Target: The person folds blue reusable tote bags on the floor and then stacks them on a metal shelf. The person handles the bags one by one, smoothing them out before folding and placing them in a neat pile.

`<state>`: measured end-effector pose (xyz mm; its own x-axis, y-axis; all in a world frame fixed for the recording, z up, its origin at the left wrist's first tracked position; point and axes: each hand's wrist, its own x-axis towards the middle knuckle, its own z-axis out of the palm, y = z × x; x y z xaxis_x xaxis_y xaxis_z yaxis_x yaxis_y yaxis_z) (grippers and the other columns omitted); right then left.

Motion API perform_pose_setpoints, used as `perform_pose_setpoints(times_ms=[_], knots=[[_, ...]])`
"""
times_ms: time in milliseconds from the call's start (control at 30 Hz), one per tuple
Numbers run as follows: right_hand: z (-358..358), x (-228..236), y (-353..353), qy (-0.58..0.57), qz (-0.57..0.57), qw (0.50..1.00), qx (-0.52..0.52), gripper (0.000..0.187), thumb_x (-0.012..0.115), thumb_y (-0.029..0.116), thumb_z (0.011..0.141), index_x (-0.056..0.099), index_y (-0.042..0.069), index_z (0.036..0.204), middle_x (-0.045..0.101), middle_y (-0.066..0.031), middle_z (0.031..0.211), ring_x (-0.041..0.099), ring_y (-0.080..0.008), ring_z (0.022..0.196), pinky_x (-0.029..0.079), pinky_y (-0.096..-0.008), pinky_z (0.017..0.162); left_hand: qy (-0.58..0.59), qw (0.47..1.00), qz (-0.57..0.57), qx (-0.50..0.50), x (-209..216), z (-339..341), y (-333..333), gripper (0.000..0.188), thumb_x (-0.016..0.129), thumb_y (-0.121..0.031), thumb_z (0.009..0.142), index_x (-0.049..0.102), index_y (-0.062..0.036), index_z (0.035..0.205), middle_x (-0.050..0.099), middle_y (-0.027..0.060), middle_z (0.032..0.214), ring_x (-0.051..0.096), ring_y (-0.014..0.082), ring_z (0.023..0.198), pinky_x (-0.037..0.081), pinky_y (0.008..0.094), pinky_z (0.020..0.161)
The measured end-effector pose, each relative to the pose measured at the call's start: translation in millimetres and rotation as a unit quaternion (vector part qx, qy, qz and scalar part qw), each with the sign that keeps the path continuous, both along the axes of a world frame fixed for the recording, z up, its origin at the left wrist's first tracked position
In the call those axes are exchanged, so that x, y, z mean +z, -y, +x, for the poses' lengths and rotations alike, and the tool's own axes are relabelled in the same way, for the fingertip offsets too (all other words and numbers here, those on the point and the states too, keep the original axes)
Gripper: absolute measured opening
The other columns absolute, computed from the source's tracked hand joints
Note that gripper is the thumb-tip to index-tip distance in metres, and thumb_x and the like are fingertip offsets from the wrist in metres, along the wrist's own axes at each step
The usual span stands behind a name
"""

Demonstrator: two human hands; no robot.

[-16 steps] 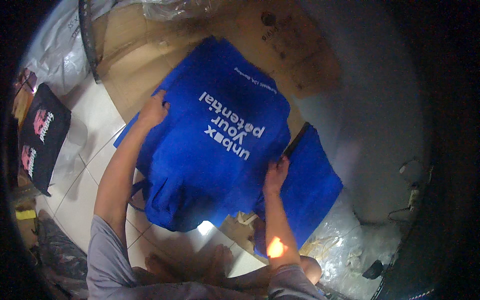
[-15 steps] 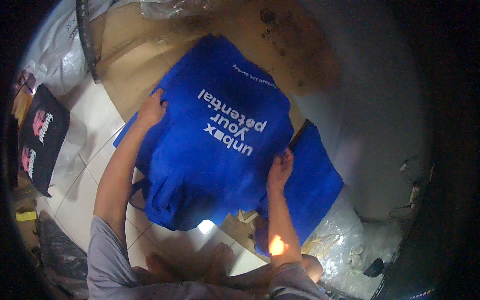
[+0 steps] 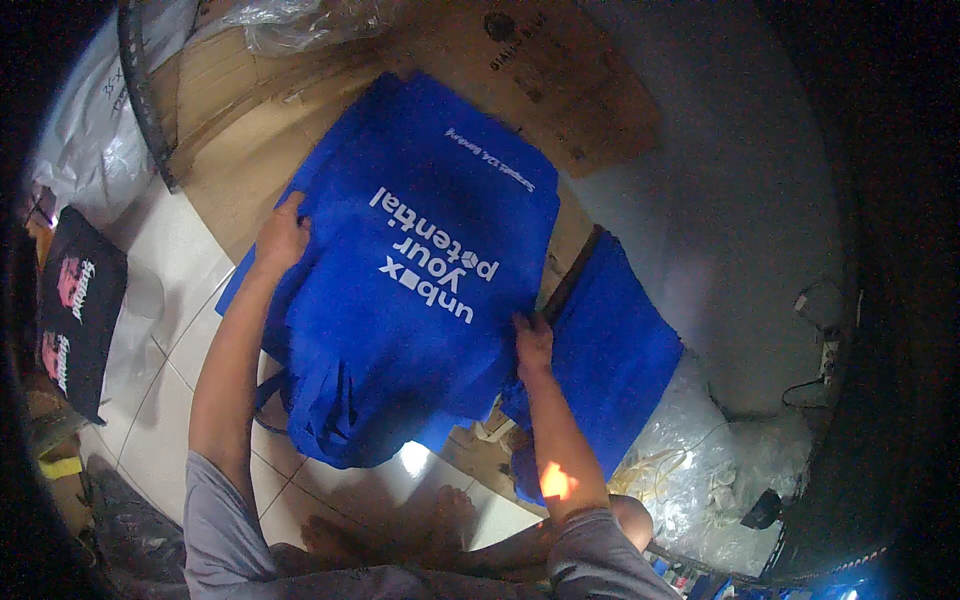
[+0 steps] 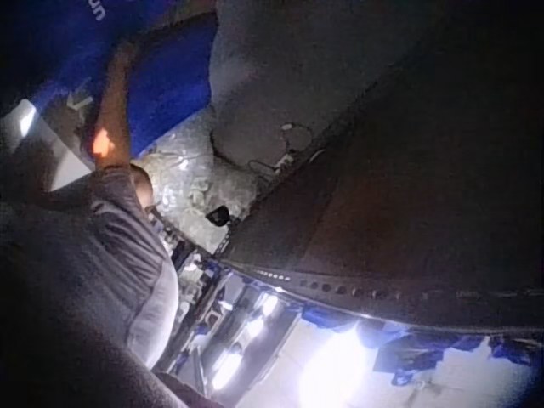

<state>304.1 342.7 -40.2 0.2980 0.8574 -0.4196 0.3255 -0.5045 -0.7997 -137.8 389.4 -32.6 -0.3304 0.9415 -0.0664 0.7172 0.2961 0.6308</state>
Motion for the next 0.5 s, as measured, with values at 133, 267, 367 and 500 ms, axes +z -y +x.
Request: perform_pose_setpoints(times_ms=[133, 267, 367, 500], knots=[[-28, 57, -19, -0.140, -0.004, 0.989, -0.035, 0.048, 0.059, 0.016, 0.083, 0.046, 0.002, 0.127, 0.052, -0.0141, 0.125, 0.050, -0.0268, 0.114, 0.038, -0.0339, 0.099, 0.001, 1.000, 0.012, -0.011, -13, -7, 0, 0.038, 0.059, -0.013, 0.082, 0.051, -0.0077, 0.119, 0.061, 0.0197, 0.110, 0.059, 0.0365, 0.102, 0.047, 0.0459, 0.087], [-21, 60, -23, 0.070, 0.094, 0.993, 0.030, 0.047, 0.055, 0.008, 0.085, 0.043, 0.000, 0.130, 0.053, -0.0151, 0.125, 0.050, -0.0277, 0.115, 0.036, -0.0337, 0.103, -0.002, 1.000, 0.000, -0.015, -6, 2, -1, 0.037, 0.059, -0.013, 0.082, 0.052, -0.0079, 0.118, 0.062, 0.0203, 0.108, 0.059, 0.0370, 0.100, 0.048, 0.0464, 0.085], [-82, 110, -14, 0.214, 0.325, 0.912, 0.132, 0.050, 0.051, 0.006, 0.087, 0.038, -0.002, 0.134, 0.046, -0.0181, 0.134, 0.044, -0.0285, 0.124, 0.032, -0.0337, 0.106, -0.016, 1.000, 0.010, -0.006, -16, -3, -1, 0.037, 0.059, -0.013, 0.082, 0.052, -0.0078, 0.118, 0.062, 0.0203, 0.107, 0.060, 0.0373, 0.099, 0.048, 0.0469, 0.084], [-93, 120, -4, 0.310, 0.416, 0.830, 0.204, 0.054, 0.049, 0.006, 0.088, 0.032, -0.005, 0.138, 0.035, -0.0201, 0.143, 0.031, -0.0271, 0.134, 0.029, -0.0343, 0.107, -0.028, 1.000, -0.008, -0.003, -16, -2, 4, 0.037, 0.059, -0.014, 0.082, 0.052, -0.0070, 0.118, 0.062, 0.0205, 0.108, 0.059, 0.0375, 0.099, 0.048, 0.0470, 0.084]])
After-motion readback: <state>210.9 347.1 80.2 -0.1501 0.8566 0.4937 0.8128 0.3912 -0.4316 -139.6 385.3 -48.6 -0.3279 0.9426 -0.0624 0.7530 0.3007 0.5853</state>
